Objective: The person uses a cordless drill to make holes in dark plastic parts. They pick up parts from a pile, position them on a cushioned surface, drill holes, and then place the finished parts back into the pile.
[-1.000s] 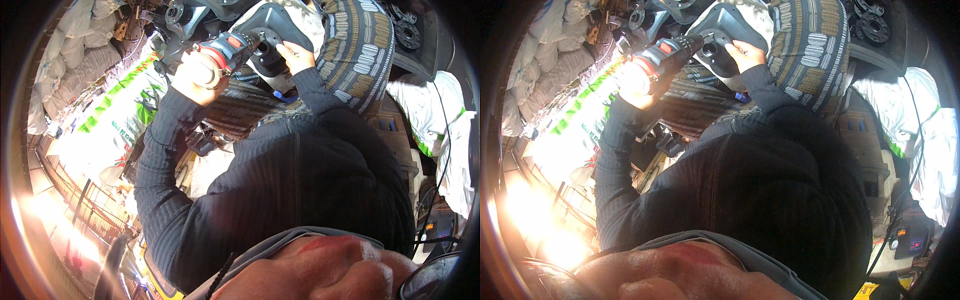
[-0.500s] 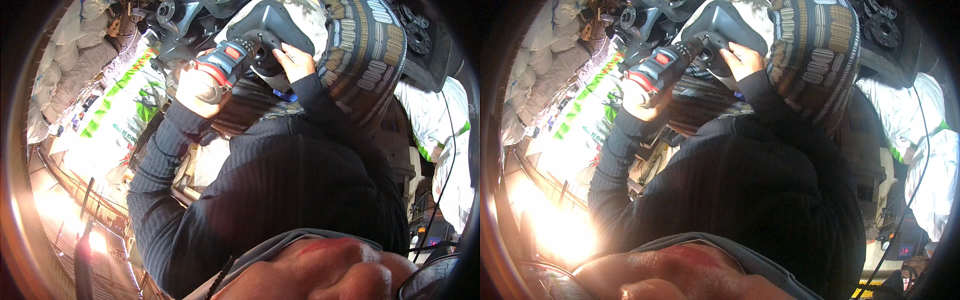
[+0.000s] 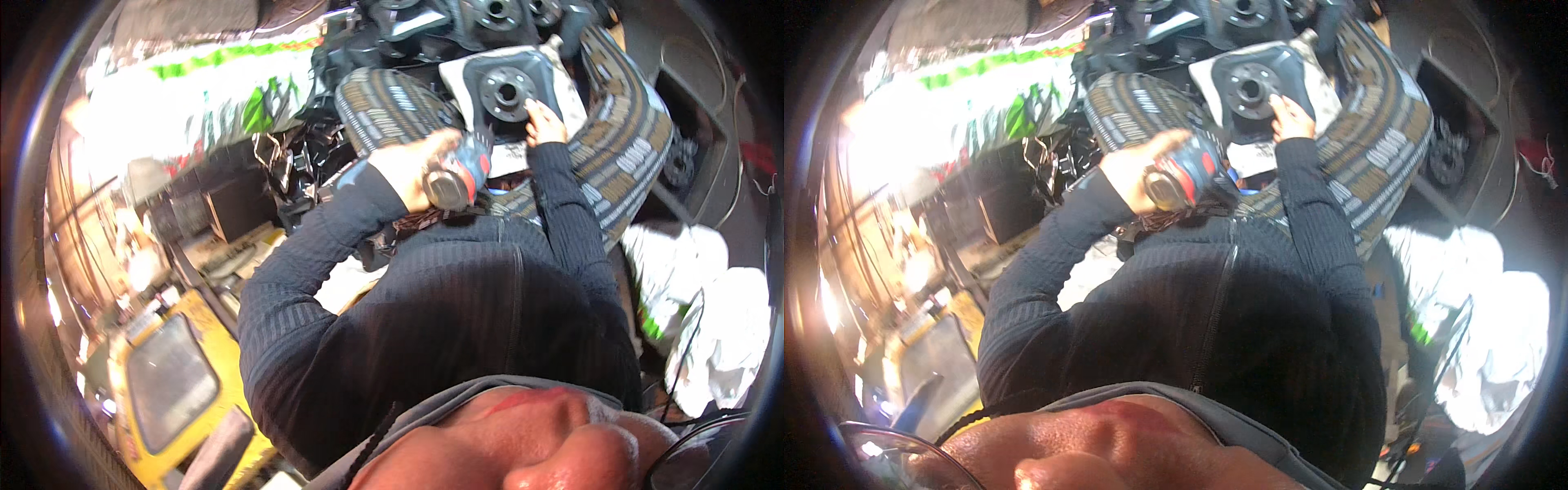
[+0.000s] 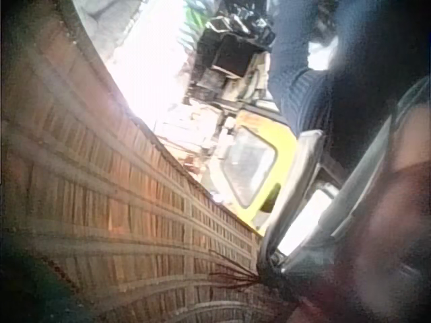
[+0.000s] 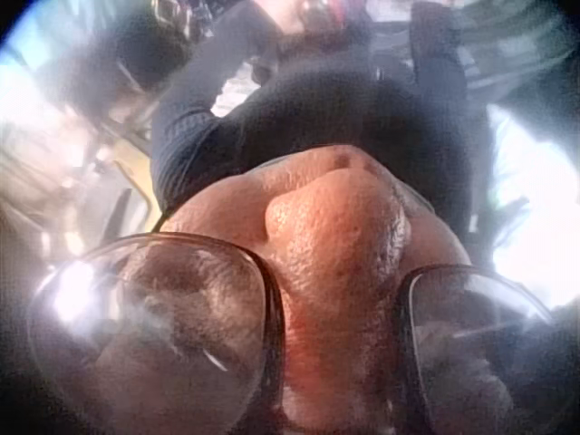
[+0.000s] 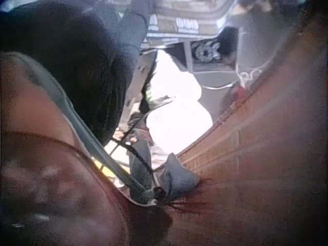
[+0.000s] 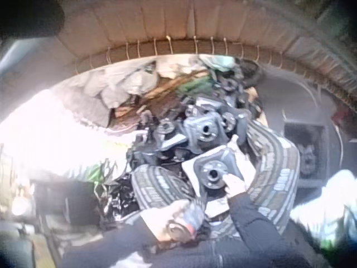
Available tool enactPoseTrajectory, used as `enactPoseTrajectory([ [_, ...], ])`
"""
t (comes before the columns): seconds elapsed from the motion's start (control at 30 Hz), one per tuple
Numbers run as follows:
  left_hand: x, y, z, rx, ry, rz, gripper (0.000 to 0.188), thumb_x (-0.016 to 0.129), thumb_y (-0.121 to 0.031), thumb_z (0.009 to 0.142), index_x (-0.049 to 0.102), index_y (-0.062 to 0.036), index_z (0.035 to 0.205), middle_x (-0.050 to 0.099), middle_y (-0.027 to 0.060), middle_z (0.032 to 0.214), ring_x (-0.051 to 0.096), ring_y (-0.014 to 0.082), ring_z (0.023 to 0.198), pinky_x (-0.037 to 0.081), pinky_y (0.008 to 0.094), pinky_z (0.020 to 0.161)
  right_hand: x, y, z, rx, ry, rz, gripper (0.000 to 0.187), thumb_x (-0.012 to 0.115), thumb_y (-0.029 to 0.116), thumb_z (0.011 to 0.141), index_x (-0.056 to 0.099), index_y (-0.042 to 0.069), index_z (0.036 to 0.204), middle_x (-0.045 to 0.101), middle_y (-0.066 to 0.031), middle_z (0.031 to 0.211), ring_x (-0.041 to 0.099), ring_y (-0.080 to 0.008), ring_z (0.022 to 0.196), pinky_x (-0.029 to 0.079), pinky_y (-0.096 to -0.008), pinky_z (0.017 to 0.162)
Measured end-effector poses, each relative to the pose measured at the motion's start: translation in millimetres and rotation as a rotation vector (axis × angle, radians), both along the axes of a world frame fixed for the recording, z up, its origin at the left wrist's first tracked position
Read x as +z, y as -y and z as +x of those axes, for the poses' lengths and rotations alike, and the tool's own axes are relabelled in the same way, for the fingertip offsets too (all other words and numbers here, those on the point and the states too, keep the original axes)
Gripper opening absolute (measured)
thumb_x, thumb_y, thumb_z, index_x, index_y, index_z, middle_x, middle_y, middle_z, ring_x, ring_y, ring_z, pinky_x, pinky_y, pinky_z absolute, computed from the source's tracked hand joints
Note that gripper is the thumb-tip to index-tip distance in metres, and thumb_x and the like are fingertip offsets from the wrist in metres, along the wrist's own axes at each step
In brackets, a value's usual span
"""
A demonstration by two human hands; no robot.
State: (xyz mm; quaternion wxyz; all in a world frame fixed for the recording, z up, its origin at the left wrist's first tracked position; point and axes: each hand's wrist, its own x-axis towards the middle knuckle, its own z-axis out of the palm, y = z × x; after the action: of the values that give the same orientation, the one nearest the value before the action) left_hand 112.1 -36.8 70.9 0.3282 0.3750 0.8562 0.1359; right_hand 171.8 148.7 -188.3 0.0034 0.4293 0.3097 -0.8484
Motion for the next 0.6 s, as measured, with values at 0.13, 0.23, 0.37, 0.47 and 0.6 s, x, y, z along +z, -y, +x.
enactPoseTrajectory([
  [0.13,-20,53,49,0.032,0.123,-0.243,0.067,0.065,-0.024,0.073,0.036,-0.0109,0.132,0.055,0.0199,0.114,0.060,0.0337,0.095,0.050,0.0385,0.079,18,-10,3,0.043,-0.120,-0.037,0.030,0.065,0.017,0.083,0.053,0.003,0.107,0.049,0.0027,0.061,0.032,-0.0048,0.040,0.022,-0.0215,0.034],
  [0.23,-36,95,59,0.134,0.272,-0.052,0.074,0.064,-0.019,0.074,0.028,-0.0114,0.138,0.049,0.0215,0.123,0.057,0.0322,0.101,0.047,0.0367,0.085,56,-19,0,0.091,-0.175,-0.088,0.017,0.061,0.019,0.085,0.056,0.009,0.098,0.048,0.0042,0.060,0.030,-0.0055,0.038,0.021,-0.0212,0.034],
  [0.37,-38,118,30,0.448,0.406,0.413,0.083,0.069,-0.020,0.076,0.020,-0.0065,0.141,0.050,0.0175,0.123,0.049,0.0211,0.113,0.042,0.0336,0.094,126,-14,-16,0.224,-0.348,-0.177,0.013,0.056,0.024,0.089,0.058,0.014,0.097,0.054,0.0029,0.064,0.032,-0.0037,0.038,0.021,-0.0192,0.033],
  [0.47,-32,98,13,0.723,0.410,0.812,0.071,0.071,-0.030,0.076,0.039,0.0071,0.127,0.060,0.0149,0.109,0.057,0.0161,0.092,0.045,0.0292,0.083,171,12,-28,0.455,-0.618,-0.348,0.017,0.055,0.028,0.089,0.058,0.014,0.098,0.046,0.0057,0.060,0.031,-0.0040,0.038,0.022,-0.0177,0.031],
  [0.6,-26,98,-5,1.002,0.294,1.228,0.030,0.068,-0.019,0.079,0.063,-0.0008,0.102,0.065,0.0040,0.089,0.057,0.0098,0.080,0.046,0.0274,0.074,194,50,-54,0.390,-0.618,-0.515,0.024,0.049,0.031,0.093,0.056,0.010,0.103,0.040,0.0059,0.062,0.034,-0.0029,0.045,0.024,-0.0182,0.031],
])
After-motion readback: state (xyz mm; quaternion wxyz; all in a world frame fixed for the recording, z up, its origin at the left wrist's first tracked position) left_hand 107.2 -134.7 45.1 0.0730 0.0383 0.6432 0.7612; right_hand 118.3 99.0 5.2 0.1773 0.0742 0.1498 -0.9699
